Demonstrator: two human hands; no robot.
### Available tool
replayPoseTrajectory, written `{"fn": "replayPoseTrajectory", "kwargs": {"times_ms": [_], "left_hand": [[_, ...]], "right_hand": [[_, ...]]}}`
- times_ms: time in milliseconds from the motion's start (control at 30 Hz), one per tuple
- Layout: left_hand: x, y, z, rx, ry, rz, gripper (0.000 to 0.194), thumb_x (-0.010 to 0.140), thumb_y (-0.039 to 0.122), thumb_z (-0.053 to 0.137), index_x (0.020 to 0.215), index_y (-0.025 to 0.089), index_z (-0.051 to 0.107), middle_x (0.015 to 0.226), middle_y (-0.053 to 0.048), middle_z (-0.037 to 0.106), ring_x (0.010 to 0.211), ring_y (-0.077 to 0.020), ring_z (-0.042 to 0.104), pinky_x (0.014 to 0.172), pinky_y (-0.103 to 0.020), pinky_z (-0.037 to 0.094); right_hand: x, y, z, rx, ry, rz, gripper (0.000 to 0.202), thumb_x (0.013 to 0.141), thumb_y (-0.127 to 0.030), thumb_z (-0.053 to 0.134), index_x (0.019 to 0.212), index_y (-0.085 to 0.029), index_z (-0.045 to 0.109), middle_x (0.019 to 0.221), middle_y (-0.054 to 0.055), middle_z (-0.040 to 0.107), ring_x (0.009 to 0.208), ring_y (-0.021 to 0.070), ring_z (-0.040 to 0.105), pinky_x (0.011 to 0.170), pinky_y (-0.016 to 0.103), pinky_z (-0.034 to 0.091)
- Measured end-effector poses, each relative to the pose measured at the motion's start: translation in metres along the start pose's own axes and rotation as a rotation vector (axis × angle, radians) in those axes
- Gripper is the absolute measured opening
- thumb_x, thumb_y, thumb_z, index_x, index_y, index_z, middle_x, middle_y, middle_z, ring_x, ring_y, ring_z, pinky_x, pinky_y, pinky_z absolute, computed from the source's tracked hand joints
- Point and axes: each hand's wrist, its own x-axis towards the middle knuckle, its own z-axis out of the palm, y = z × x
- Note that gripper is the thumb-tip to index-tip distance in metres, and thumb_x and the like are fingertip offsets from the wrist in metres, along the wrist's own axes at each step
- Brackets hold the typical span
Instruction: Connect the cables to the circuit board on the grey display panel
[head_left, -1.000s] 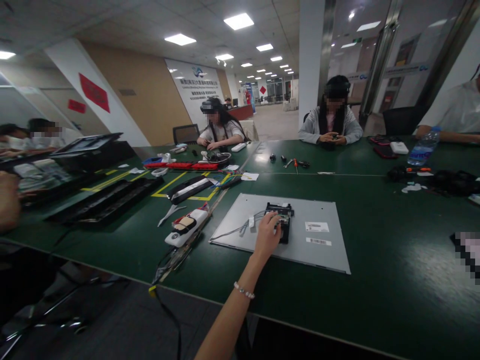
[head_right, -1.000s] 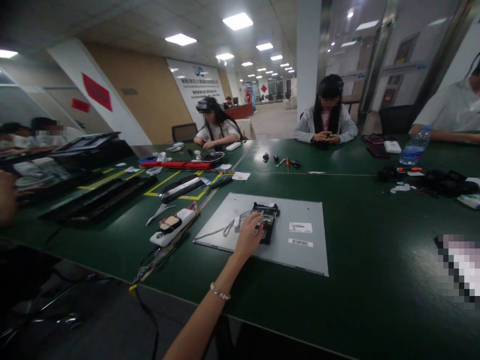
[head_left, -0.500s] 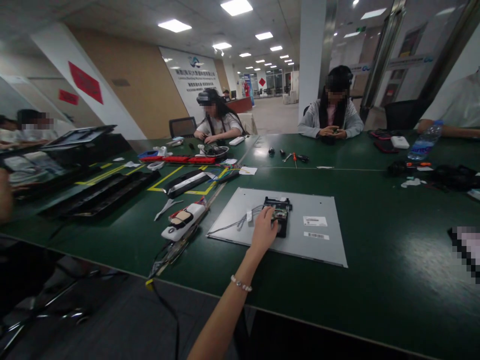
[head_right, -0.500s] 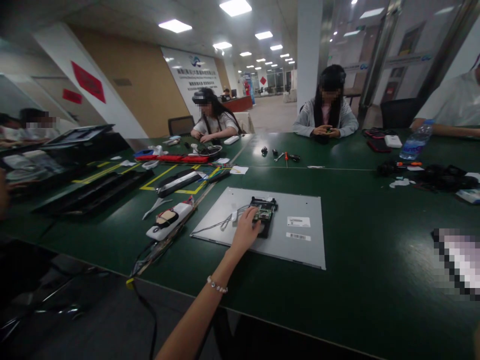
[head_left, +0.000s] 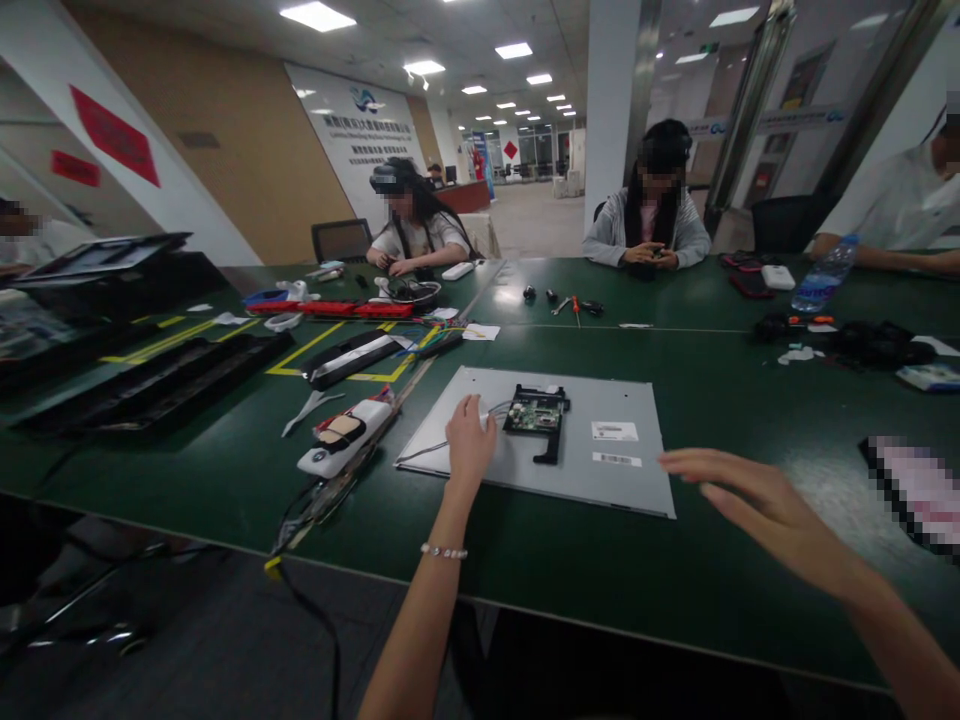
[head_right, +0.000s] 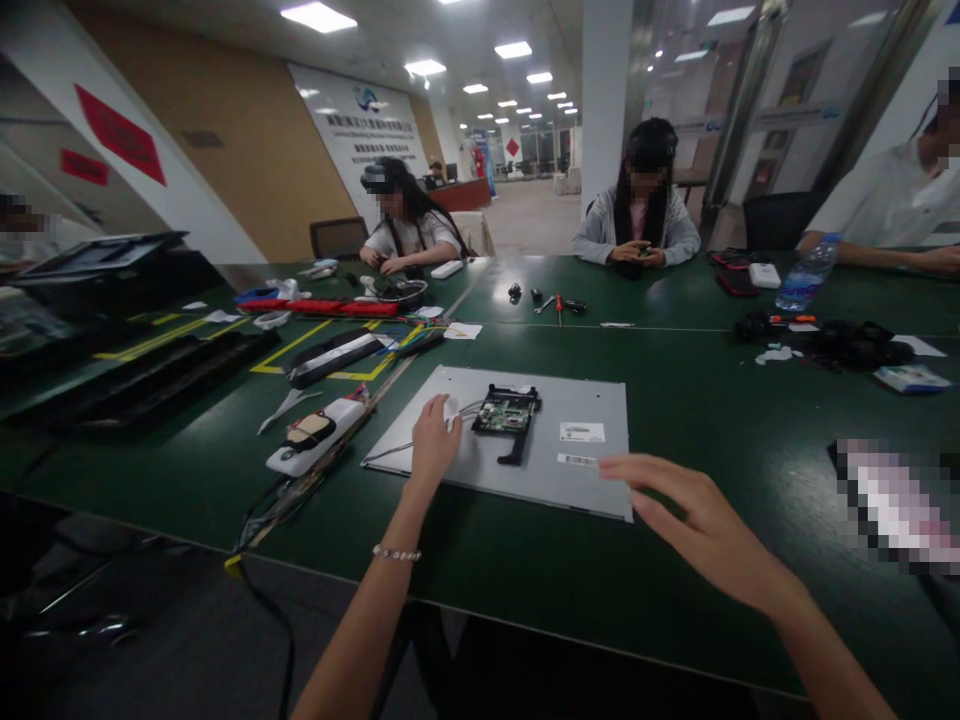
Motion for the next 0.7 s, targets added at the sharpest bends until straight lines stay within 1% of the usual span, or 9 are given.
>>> {"fn": "replayPoseTrajectory", "kwargs": {"times_ms": [33,100,133,200,267,400,533,600,700], "left_hand": [[0.0,-0.002,-0.001,0.03,-0.026,-0.027,0.046,0.09,0.025,0.049,0.134,0.014,0.049,0.141,-0.02,0.05,0.132,-0.0311,0.047,0.106,-0.051,0.04],[-0.001,-0.004,-0.001,0.084,-0.077,-0.105,0.047,0.094,0.029,0.043,0.138,0.013,0.046,0.145,-0.02,0.047,0.135,-0.0319,0.044,0.107,-0.054,0.038],[-0.001,-0.005,-0.001,0.104,-0.101,-0.146,0.048,0.096,0.03,0.039,0.14,0.011,0.044,0.146,-0.021,0.047,0.135,-0.0319,0.044,0.107,-0.055,0.037],[-0.001,-0.007,-0.002,0.127,-0.141,-0.202,0.05,0.099,0.032,0.032,0.142,0.01,0.041,0.144,-0.021,0.048,0.133,-0.0315,0.047,0.107,-0.056,0.035],[-0.001,-0.009,-0.003,0.151,-0.166,-0.202,0.051,0.1,0.033,0.029,0.144,0.009,0.04,0.141,-0.021,0.052,0.128,-0.0311,0.053,0.108,-0.055,0.033],[0.001,-0.009,-0.004,0.24,-0.174,-0.112,0.052,0.101,0.033,0.027,0.145,0.007,0.039,0.13,-0.022,0.061,0.121,-0.0294,0.059,0.108,-0.05,0.035],[0.0,-0.01,0.0,0.298,-0.172,-0.067,0.05,0.101,0.034,0.03,0.142,0.008,0.043,0.127,-0.021,0.062,0.117,-0.0283,0.061,0.103,-0.045,0.04],[-0.001,-0.012,0.002,0.285,-0.159,-0.06,0.048,0.101,0.034,0.031,0.14,0.008,0.044,0.128,-0.022,0.061,0.116,-0.0291,0.061,0.102,-0.047,0.041],[-0.004,-0.011,0.003,0.221,-0.116,-0.068,0.047,0.101,0.032,0.035,0.139,0.004,0.043,0.127,-0.025,0.061,0.114,-0.0327,0.061,0.104,-0.056,0.037]], "right_hand": [[0.007,0.008,0.006,-0.005,-0.001,0.038,0.041,0.099,-0.049,0.038,0.133,-0.034,0.057,0.141,0.002,0.056,0.131,0.0235,0.05,0.111,0.045,0.04],[0.02,0.028,0.024,-0.085,-0.047,0.132,0.051,0.099,-0.051,0.034,0.143,-0.028,0.049,0.152,0.004,0.044,0.139,0.0249,0.041,0.115,0.046,0.034],[0.025,0.039,0.034,-0.135,-0.081,0.165,0.055,0.099,-0.052,0.033,0.146,-0.026,0.046,0.156,0.005,0.038,0.142,0.0256,0.037,0.116,0.046,0.033],[0.032,0.059,0.051,-0.241,-0.129,0.165,0.059,0.099,-0.053,0.03,0.148,-0.022,0.043,0.159,0.007,0.032,0.145,0.0264,0.029,0.118,0.048,0.027],[0.033,0.073,0.063,-0.315,-0.162,0.146,0.059,0.099,-0.052,0.029,0.149,-0.023,0.04,0.16,0.006,0.03,0.147,0.0262,0.024,0.119,0.05,0.023],[0.03,0.084,0.069,-0.376,-0.175,0.122,0.058,0.1,-0.053,0.027,0.151,-0.027,0.037,0.16,0.004,0.028,0.148,0.0245,0.023,0.119,0.051,0.02],[0.029,0.087,0.07,-0.382,-0.168,0.111,0.058,0.099,-0.053,0.027,0.151,-0.028,0.036,0.161,0.003,0.028,0.148,0.023,0.023,0.119,0.049,0.021],[0.029,0.088,0.071,-0.382,-0.164,0.111,0.058,0.099,-0.052,0.027,0.151,-0.028,0.036,0.161,0.003,0.027,0.148,0.023,0.022,0.119,0.049,0.021],[0.029,0.088,0.074,-0.387,-0.158,0.114,0.057,0.1,-0.051,0.026,0.151,-0.027,0.036,0.161,0.004,0.026,0.148,0.0234,0.022,0.119,0.05,0.021]]}}
